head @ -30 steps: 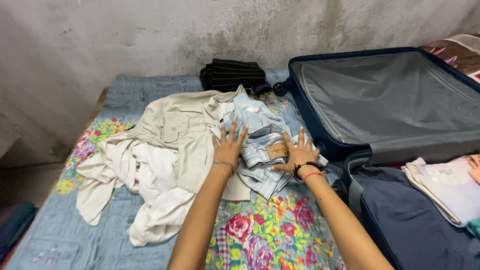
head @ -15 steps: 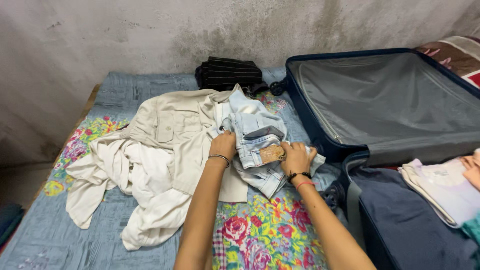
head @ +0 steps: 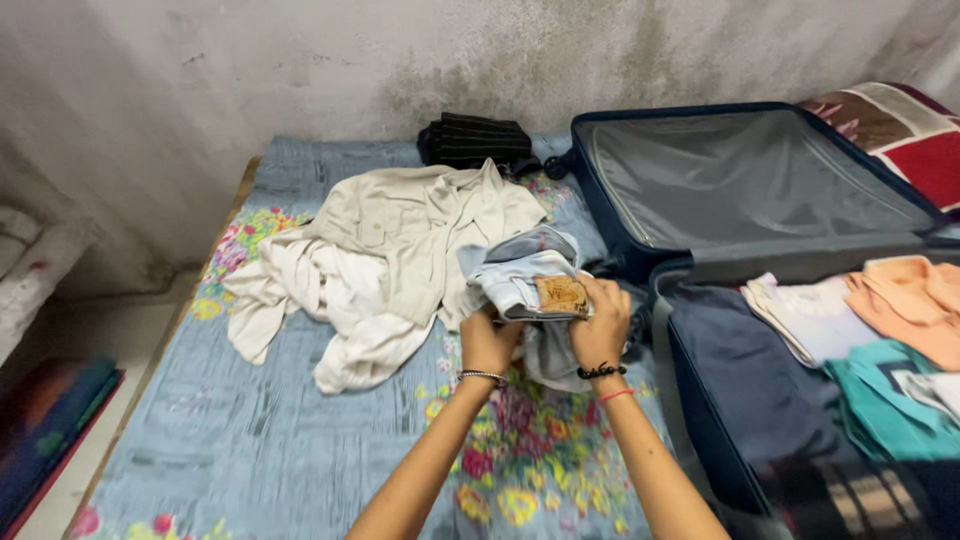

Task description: The person folds an orange shirt, white pants, light blue jeans, and tan cargo pants on a bed and places them into an open suitcase.

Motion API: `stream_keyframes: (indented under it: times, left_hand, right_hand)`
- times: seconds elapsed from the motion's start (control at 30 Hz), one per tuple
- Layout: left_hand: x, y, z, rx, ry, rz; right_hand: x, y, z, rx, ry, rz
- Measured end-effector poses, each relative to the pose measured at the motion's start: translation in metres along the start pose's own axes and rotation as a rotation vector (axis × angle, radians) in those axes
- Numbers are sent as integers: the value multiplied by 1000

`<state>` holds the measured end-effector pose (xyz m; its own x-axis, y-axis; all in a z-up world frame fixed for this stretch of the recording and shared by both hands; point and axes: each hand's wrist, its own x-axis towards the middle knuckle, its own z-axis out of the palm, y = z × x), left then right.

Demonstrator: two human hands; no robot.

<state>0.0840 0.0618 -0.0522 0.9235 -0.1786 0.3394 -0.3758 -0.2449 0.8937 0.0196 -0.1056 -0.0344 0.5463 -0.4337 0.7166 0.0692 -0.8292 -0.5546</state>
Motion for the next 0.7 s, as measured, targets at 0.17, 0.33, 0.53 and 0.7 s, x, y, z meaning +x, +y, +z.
stream_keyframes:
  times: [0.17,0.33,0.53,0.7]
  left_hand:
    - [-79,54,-10,-617,-35,-354]
    - [-174,93,-35,-986,-57,-653]
    - [-287,57,-61,-1237,-22,-745]
    - [-344,-3,-108,-1162,73,-764]
  right_hand:
    - [7,-93,-102,-77,-91,-219]
    - [15,-157,-161,-109,-437,-624]
    - [-69,-195,-126,-80,-776,-820]
    - [-156,-208,-82,-100,-907,-809]
